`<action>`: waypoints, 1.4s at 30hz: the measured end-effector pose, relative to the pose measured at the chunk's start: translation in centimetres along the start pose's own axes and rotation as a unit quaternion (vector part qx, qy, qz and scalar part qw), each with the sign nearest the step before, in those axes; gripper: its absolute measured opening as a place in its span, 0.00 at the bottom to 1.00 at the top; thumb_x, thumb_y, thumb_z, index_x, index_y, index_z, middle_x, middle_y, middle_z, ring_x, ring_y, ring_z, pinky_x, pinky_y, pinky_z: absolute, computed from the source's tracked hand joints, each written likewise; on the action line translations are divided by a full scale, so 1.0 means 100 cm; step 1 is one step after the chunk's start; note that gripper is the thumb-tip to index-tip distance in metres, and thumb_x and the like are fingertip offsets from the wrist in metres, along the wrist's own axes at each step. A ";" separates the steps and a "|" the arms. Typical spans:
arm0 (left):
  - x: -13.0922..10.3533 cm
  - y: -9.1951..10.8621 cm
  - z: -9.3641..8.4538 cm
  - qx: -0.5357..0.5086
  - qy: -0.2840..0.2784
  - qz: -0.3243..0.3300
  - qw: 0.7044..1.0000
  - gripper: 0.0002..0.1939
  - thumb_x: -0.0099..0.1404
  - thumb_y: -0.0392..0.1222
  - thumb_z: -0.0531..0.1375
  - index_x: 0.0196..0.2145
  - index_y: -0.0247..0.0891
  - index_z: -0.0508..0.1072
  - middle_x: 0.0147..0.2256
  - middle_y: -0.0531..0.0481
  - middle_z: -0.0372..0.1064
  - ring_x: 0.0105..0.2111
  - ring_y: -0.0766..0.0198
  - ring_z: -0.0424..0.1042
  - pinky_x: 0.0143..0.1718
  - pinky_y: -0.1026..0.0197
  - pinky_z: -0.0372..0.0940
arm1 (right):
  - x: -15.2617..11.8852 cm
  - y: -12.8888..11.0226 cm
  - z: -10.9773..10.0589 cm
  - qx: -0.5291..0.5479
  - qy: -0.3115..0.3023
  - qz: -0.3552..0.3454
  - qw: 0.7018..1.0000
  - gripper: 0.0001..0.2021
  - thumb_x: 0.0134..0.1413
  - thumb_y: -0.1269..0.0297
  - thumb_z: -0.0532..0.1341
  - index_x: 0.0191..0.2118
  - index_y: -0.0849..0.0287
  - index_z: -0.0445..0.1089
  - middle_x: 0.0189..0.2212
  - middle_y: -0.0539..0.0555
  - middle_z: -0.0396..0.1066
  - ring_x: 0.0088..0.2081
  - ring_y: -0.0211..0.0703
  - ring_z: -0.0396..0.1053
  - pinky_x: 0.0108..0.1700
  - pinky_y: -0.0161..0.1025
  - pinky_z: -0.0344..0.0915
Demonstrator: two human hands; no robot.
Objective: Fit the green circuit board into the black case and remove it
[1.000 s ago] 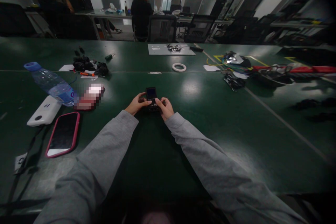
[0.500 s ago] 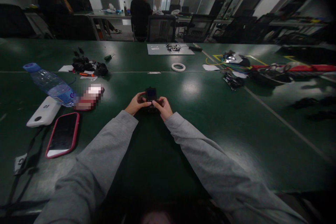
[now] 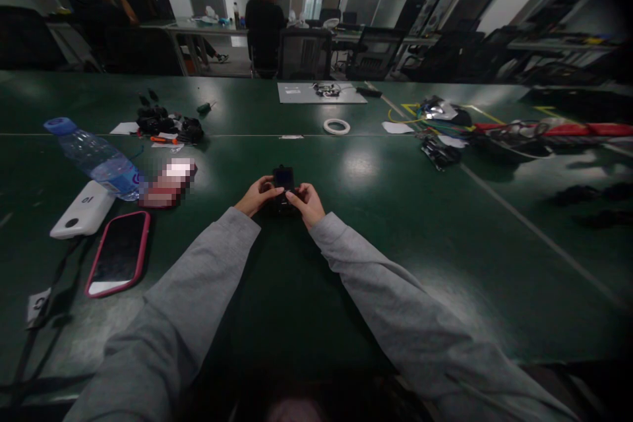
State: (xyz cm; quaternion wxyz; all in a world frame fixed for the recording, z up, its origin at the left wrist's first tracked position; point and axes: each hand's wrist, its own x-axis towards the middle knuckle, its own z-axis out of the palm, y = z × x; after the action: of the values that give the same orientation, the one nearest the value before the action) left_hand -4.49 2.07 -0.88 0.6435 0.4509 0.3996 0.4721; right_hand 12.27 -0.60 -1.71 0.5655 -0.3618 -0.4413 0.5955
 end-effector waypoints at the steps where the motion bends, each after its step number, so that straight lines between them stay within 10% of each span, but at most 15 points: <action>1: 0.000 0.000 0.000 -0.002 -0.003 0.001 1.000 0.32 0.45 0.45 0.73 0.46 0.35 0.67 0.38 0.50 0.69 0.39 0.62 0.71 0.46 0.55 0.63 | 0.000 0.000 0.000 0.001 -0.003 -0.001 1.000 0.31 0.35 0.50 0.74 0.35 0.56 0.51 0.33 0.46 0.65 0.35 0.35 0.66 0.40 0.35 0.65; 42: -0.003 -0.002 0.002 0.024 -0.018 0.043 0.999 0.29 0.49 0.47 0.71 0.47 0.37 0.69 0.41 0.47 0.71 0.43 0.59 0.71 0.48 0.55 0.62 | 0.006 0.013 -0.006 -0.085 -0.042 -0.062 0.994 0.31 0.42 0.44 0.70 0.37 0.55 0.50 0.37 0.50 0.64 0.38 0.38 0.65 0.43 0.38 0.64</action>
State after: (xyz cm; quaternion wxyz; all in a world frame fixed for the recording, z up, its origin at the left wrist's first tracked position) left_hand -4.33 1.71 -0.99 0.6190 0.4912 0.3794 0.4812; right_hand 12.30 0.08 -3.04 0.5494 -0.3550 -0.5357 0.5340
